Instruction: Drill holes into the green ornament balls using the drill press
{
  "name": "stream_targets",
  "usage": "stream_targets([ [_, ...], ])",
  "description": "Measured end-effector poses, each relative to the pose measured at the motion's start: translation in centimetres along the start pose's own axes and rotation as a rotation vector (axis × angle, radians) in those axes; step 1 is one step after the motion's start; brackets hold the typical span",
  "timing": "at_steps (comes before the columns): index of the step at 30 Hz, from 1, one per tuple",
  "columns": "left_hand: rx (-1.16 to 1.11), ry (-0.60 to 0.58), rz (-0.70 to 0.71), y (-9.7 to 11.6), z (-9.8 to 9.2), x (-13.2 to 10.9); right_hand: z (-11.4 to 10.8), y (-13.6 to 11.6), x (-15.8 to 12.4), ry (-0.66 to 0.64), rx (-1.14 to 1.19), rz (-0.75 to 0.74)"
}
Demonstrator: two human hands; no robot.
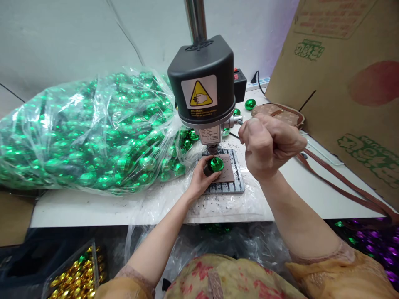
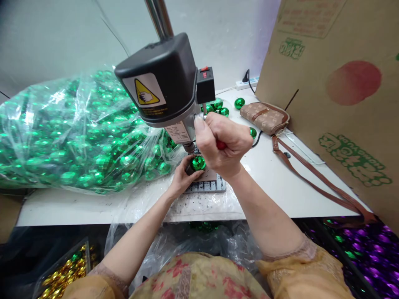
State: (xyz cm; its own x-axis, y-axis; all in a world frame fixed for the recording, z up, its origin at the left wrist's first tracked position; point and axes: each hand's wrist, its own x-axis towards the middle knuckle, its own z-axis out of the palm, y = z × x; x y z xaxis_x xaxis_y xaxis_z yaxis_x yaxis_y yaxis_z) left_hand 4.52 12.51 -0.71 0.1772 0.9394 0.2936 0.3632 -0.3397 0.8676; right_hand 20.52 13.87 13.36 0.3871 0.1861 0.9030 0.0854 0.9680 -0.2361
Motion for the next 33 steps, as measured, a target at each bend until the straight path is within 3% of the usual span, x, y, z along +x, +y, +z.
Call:
stream_targets([
  [24,0.011,-0.002,0.033,-0.3,0.0,-0.2,-1.1,0.8,-2.0,-0.053,0.062,-0.124],
  [28,-0.018,-0.009,0.031,-0.5,0.2,-0.2,-0.8,0.4,-1.8,-0.017,0.02,-0.064],
  [33,0.027,0.064,0.008,-0.3,0.3,-0.2,0.6,-0.2,1.6,0.01,-0.09,0.18],
])
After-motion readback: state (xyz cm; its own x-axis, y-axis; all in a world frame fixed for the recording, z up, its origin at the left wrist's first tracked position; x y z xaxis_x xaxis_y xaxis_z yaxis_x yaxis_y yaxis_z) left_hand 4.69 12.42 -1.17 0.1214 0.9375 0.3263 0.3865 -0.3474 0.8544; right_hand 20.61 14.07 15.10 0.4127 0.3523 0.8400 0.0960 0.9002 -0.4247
